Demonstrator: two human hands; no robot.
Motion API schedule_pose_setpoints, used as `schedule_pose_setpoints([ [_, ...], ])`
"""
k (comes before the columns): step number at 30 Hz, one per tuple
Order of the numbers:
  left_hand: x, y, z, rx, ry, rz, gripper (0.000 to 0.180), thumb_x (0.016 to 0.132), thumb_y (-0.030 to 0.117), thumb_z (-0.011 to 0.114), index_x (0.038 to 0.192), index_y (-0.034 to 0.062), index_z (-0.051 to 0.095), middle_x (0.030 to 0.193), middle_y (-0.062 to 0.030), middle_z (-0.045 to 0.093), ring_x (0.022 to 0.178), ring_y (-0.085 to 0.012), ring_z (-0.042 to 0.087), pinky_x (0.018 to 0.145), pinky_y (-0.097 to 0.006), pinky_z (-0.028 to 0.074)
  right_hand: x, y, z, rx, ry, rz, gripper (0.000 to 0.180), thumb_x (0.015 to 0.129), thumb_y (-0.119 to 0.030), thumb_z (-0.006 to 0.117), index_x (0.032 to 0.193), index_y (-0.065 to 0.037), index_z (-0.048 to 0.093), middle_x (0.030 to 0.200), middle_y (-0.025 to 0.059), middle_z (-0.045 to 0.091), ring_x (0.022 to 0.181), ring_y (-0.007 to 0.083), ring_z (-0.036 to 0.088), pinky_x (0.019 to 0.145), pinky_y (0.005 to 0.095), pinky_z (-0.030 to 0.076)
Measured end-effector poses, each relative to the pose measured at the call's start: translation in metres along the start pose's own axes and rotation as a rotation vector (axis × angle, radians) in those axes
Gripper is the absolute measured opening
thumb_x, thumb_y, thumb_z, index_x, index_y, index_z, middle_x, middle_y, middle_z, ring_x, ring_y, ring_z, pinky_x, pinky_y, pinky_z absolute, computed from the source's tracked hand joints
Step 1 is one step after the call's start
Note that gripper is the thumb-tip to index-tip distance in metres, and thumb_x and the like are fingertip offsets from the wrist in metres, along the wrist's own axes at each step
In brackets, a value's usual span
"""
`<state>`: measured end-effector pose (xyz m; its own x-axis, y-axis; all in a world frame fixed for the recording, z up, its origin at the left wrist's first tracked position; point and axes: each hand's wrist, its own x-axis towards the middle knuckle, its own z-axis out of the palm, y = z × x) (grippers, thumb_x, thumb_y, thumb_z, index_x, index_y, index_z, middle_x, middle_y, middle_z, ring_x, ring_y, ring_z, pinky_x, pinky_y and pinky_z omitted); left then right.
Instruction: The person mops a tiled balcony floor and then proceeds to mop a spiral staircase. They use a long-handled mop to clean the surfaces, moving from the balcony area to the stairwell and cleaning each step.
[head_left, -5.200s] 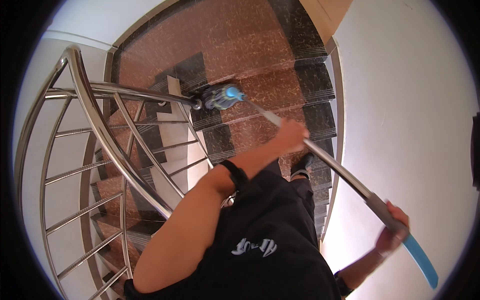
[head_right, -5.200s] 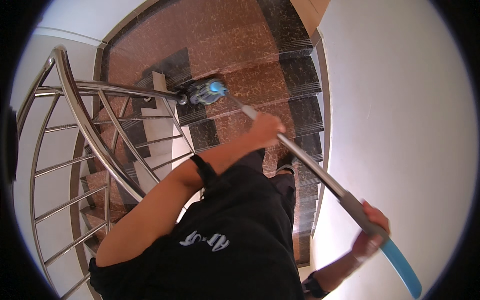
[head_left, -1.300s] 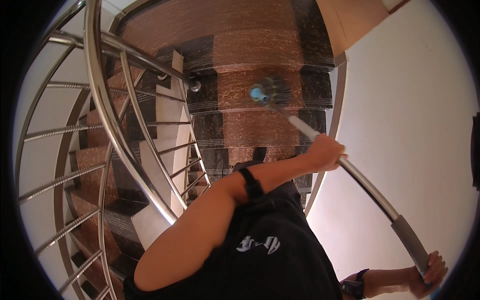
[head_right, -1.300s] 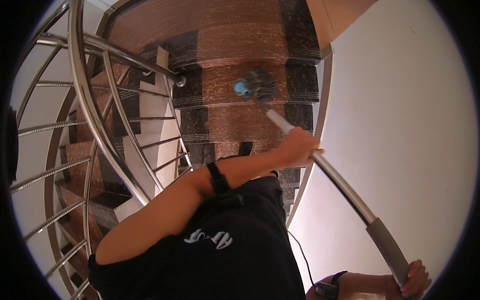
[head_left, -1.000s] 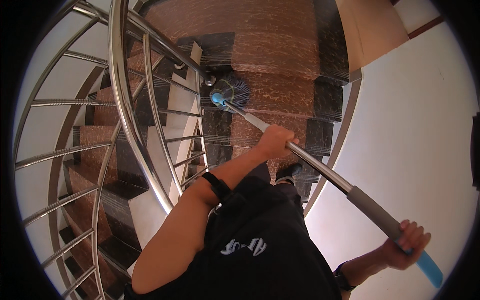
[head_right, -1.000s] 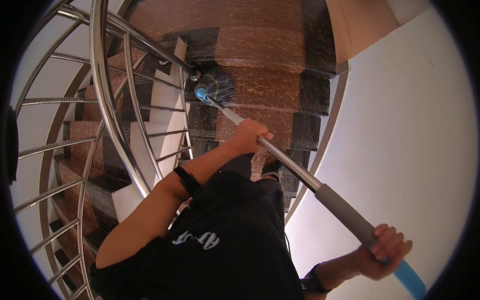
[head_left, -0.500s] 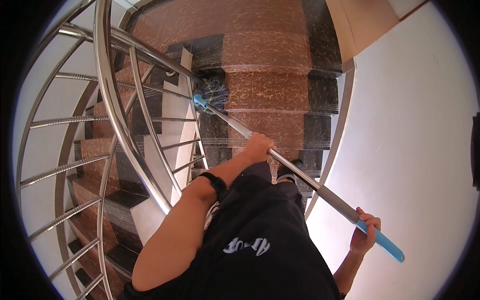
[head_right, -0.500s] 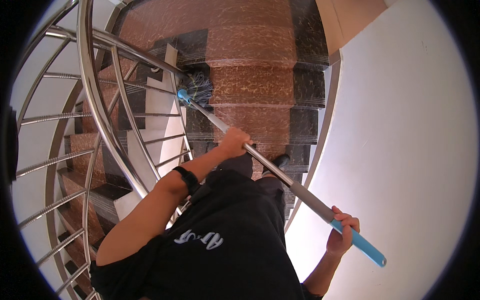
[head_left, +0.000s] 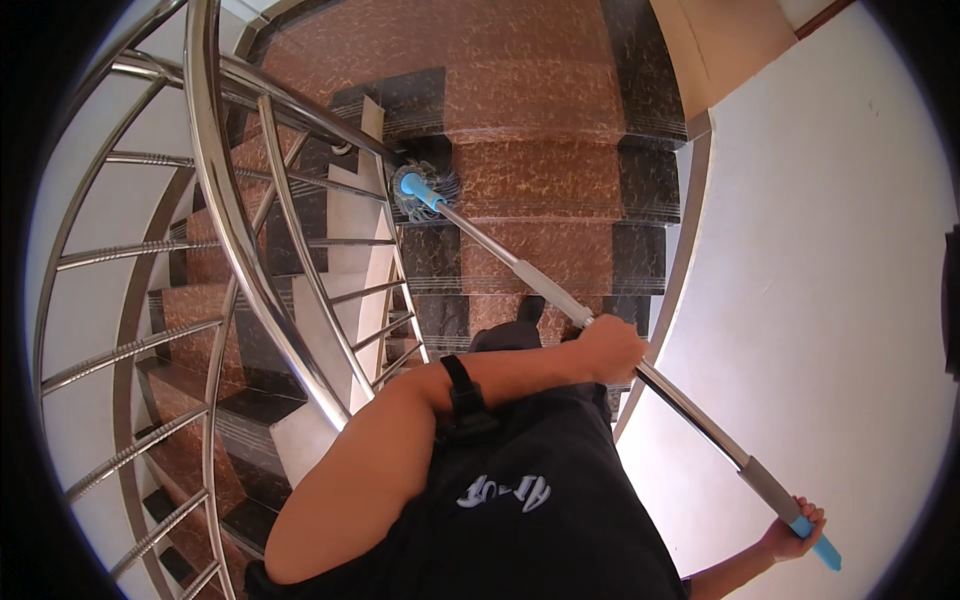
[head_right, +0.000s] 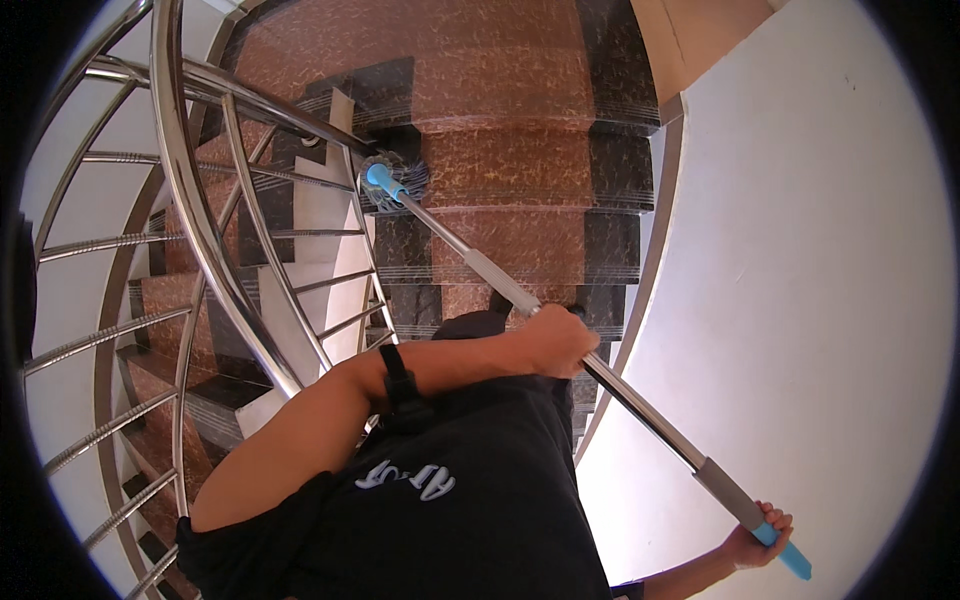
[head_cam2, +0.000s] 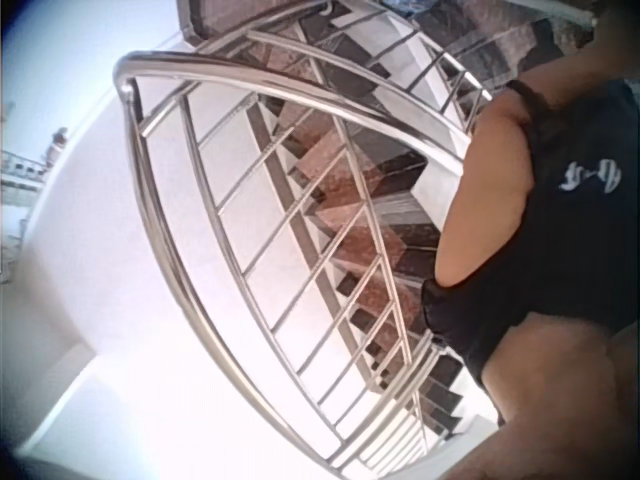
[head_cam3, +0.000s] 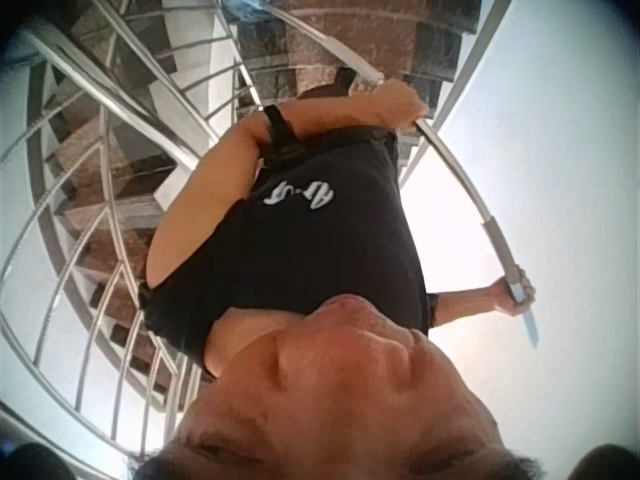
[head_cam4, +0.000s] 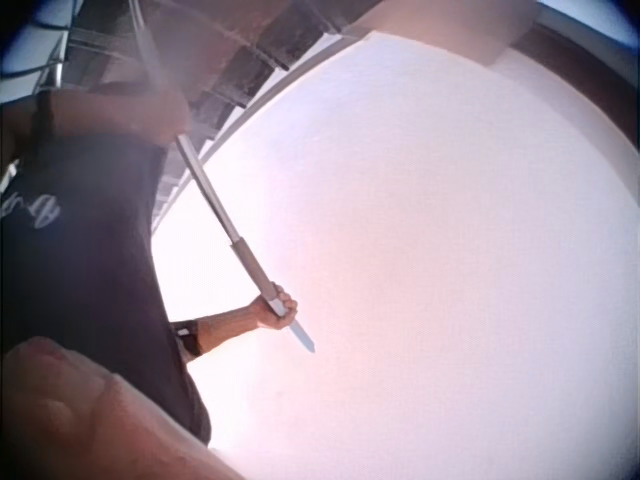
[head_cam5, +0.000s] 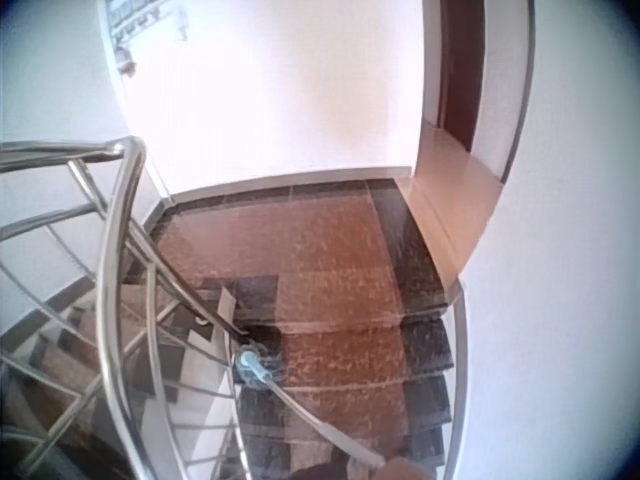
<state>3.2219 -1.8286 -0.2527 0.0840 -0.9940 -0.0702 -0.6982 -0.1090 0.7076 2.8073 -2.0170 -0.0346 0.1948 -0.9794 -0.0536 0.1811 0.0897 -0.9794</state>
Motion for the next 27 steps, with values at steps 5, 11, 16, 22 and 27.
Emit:
schedule_pose_setpoints([
  [5,0.008,0.027,-0.003,-0.054,-0.079,0.091,0.022,0.069,0.027,0.074,0.078,0.0078,0.067,0.066,-0.0146,0.066,0.066,-0.0348,0.068,0.059,-0.046,0.052,-0.002,-0.033,-0.021,0.059,-0.066,-0.048,0.024,0.099,-0.024,0.046,0.081,-0.009,0.046,0.076,0.0047,0.047,0.083,0.0224,0.054,0.087,0.0401,0.044],
  [11,0.000,-0.031,0.033,-0.009,-0.139,0.002,0.022,0.069,0.029,0.074,0.074,0.0092,0.065,0.068,-0.0145,0.066,0.069,-0.0356,0.068,0.061,-0.049,0.052,-0.011,0.028,0.002,-0.099,0.117,0.071,0.023,0.095,-0.023,0.050,0.082,-0.004,0.057,0.081,0.0089,0.062,0.087,0.0242,0.060,0.098,0.0424,0.045],
  [16,-0.032,-0.114,0.048,0.068,-0.129,-0.108,0.016,0.066,0.026,0.072,0.073,0.0131,0.065,0.068,-0.0112,0.066,0.069,-0.0353,0.067,0.062,-0.049,0.052,-0.032,0.092,0.076,-0.119,-0.039,0.174,0.024,0.095,-0.024,0.051,0.083,-0.004,0.058,0.083,0.0084,0.062,0.096,0.0268,0.063,0.105,0.0467,0.043],
  [22,-0.063,-0.162,0.035,0.127,0.048,-0.127,0.013,0.061,0.022,0.074,0.067,0.0175,0.063,0.063,-0.0054,0.062,0.065,-0.0316,0.064,0.060,-0.046,0.047,-0.056,0.126,0.129,-0.148,-0.098,0.213,0.015,0.090,-0.019,0.053,0.083,-0.005,0.056,0.083,0.0117,0.066,0.089,0.0276,0.068,0.101,0.0501,0.046],
  [27,-0.064,-0.145,0.051,-0.010,0.190,-0.018,0.012,0.060,0.020,0.074,0.064,0.0174,0.063,0.060,-0.0046,0.061,0.058,-0.0305,0.061,0.055,-0.045,0.044,-0.049,0.104,0.121,-0.139,-0.263,0.137,0.013,0.088,-0.018,0.053,0.082,-0.006,0.054,0.082,0.0122,0.065,0.089,0.0251,0.067,0.097,0.0467,0.050],
])
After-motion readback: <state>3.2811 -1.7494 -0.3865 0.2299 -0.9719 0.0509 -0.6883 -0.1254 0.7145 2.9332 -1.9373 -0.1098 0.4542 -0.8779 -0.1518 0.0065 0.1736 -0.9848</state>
